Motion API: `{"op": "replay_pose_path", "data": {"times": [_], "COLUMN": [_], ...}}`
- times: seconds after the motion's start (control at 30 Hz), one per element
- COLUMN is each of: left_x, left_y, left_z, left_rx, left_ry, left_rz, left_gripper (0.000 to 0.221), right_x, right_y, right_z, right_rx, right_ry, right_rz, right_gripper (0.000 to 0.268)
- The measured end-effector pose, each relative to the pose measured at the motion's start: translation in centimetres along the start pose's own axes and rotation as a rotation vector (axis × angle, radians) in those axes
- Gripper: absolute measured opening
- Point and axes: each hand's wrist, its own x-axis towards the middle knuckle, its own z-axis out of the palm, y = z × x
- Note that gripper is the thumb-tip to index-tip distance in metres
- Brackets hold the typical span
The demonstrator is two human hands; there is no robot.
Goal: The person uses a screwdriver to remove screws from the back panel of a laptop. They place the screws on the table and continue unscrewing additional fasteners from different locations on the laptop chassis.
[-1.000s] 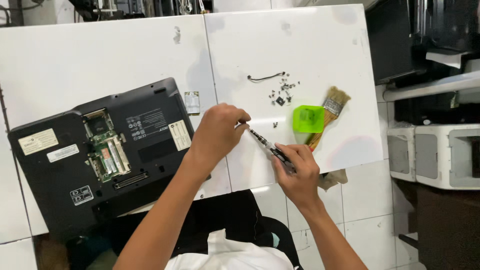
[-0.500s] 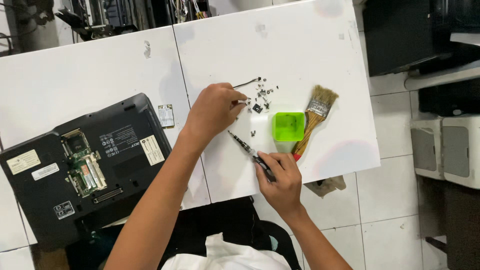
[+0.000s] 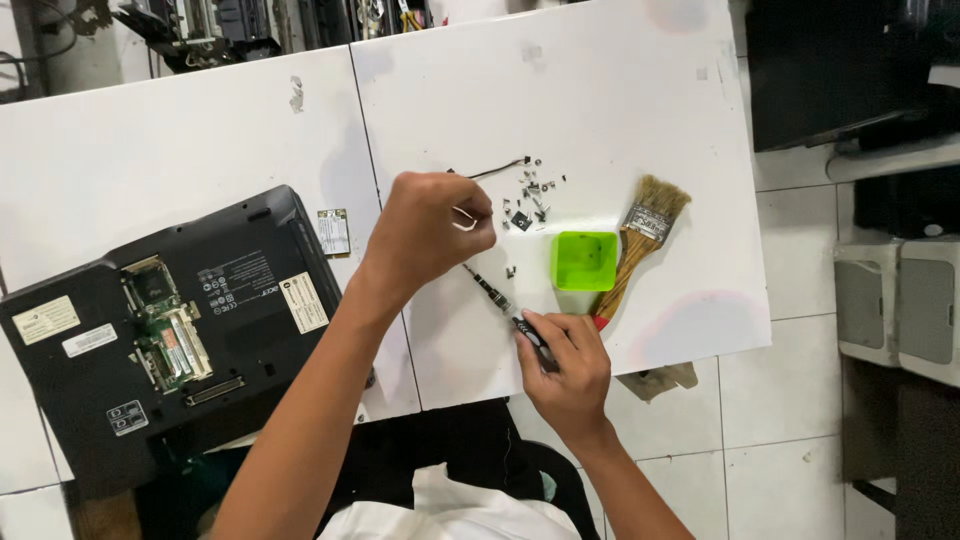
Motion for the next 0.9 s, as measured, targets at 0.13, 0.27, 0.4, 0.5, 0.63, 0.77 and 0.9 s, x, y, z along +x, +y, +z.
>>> {"op": "replay_pose_path", "data": {"times": [0.13,0.27,0.4,0.5,0.63,0.77,0.9], "left_x": [-4.1,-7.8,-10.9,-14.1,-17.9,-20.1,-21.7], "left_y": [-1.0,0.0,1.1,1.3,0.0,0.2,-0.2], "left_z": [-0.8,-2.6,-4.0,-2.8,-0.3,0.5,1.3], "left_rx": [-0.282,-0.525,-0.711,-1.045,-1.437,-1.779,-1.840], "left_ry": [0.165,0.237,0.313,0.427,0.512,0.387,0.355], "left_rz": [-0.103,-0.311,-0.348,-0.317,-0.068,0.101,0.192], "left_gripper": [0.013,0.031,0.039,0.017,0.015,0.016,0.017], "right_x": [-0.1,0.1,-0.1,-1.2,-2.5,-3.4,-3.3], "right_y": [0.1,-0.7,-2.3,-5.7,-9.5,-12.4,-14.9], "right_z": [-0.3,-1.0,-1.6,-2.6,-3.2,-3.4,-3.9], "right_rx": [0.033,0.112,0.216,0.252,0.336,0.341,0.326], "right_ry": [0.004,-0.012,0.017,-0.031,-0.076,-0.060,-0.081], "right_rz": [-0.002,0.059,0.128,0.103,-0.002,-0.079,-0.139], "right_gripper": [0.020,0.022,0.018,0.020,0.020,0.023,0.022]}}
